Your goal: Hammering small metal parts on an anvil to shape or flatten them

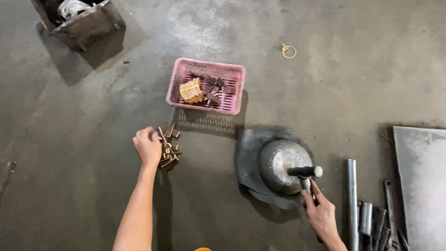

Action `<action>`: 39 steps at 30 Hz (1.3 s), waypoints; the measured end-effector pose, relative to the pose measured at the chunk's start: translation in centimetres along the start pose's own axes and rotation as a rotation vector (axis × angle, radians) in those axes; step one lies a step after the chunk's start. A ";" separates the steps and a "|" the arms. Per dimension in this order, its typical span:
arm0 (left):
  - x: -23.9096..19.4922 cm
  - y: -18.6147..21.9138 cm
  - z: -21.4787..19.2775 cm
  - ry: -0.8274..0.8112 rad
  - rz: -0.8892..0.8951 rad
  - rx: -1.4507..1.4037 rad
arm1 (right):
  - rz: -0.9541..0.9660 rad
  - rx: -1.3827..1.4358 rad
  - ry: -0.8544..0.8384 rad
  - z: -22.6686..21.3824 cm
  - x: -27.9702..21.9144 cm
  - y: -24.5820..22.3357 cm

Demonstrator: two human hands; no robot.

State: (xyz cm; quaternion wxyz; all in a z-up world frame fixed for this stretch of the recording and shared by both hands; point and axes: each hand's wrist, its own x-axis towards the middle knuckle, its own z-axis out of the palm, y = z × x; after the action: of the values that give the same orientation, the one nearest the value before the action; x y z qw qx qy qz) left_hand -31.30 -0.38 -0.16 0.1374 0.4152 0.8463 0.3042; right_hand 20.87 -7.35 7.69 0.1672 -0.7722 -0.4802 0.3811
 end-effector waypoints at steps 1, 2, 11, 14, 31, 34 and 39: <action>0.1 -1.8 -0.1 -0.023 -0.061 0.043 | 0.004 -0.014 -0.007 -0.2 0.0 -0.1; -0.2 -2.4 -0.4 -0.021 -0.064 0.045 | 0.003 -0.014 -0.011 -0.2 0.1 -0.1; -2.3 -2.0 -1.0 -0.263 0.045 0.164 | 0.002 -0.033 0.016 0.0 0.0 -0.2; -2.6 -1.4 -1.9 -0.315 -0.038 0.193 | -0.001 -0.007 0.016 0.1 0.0 0.2; -14.9 17.9 7.5 -0.529 -0.284 -0.996 | 0.131 0.382 -0.044 -0.8 1.7 1.2; -18.1 19.4 13.1 -0.623 -0.246 -0.883 | 0.171 0.520 -0.015 -2.3 1.1 0.9; -19.2 20.0 15.7 -0.604 0.221 -0.435 | 0.087 0.475 0.007 -2.1 0.4 0.7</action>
State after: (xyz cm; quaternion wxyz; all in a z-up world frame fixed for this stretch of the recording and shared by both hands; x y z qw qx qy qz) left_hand 0.55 0.24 -0.19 0.4314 0.5362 0.6336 0.3535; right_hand 22.96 -7.10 8.41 0.3293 -0.7323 -0.3430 0.4874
